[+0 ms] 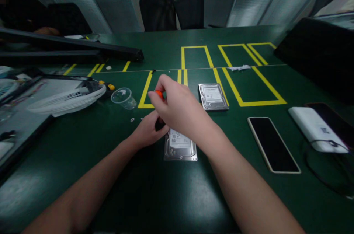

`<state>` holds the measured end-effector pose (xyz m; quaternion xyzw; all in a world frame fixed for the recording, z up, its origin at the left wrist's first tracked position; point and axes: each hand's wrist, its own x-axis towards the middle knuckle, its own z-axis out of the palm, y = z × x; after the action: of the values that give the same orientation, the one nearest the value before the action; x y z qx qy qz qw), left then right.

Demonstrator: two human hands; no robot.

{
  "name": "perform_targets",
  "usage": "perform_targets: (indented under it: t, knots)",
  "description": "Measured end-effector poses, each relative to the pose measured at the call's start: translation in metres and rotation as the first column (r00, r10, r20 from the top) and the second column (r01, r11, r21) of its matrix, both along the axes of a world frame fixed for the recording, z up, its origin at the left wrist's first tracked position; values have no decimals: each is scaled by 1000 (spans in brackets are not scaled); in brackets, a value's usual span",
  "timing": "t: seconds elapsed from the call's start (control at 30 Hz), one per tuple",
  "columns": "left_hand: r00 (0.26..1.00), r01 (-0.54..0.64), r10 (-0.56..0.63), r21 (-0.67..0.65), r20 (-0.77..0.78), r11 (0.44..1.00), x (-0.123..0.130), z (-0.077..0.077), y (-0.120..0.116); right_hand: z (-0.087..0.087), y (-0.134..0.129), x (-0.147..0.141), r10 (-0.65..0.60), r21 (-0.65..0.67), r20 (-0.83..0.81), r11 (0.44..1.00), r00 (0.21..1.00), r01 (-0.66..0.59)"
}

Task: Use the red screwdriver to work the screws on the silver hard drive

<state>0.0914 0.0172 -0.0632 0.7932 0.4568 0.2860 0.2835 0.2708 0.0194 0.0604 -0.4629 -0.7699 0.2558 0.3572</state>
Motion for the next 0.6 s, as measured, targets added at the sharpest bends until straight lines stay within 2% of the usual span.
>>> perform_targets:
  t: [0.07, 0.27, 0.6]
  knots:
    - [1000, 0, -1, -9, -3, 1000, 0, 1, 0, -1, 0, 0, -4, 7, -13, 1000, 1000, 4]
    - [1000, 15, -15, 6, -2, 1000, 0, 2, 0, 3, 1, 1, 107, 51, -26, 993, 994, -105]
    - [1000, 4, -3, 6, -15, 1000, -1, 2, -1, 0, 2, 1, 38, 16, -22, 999, 999, -38]
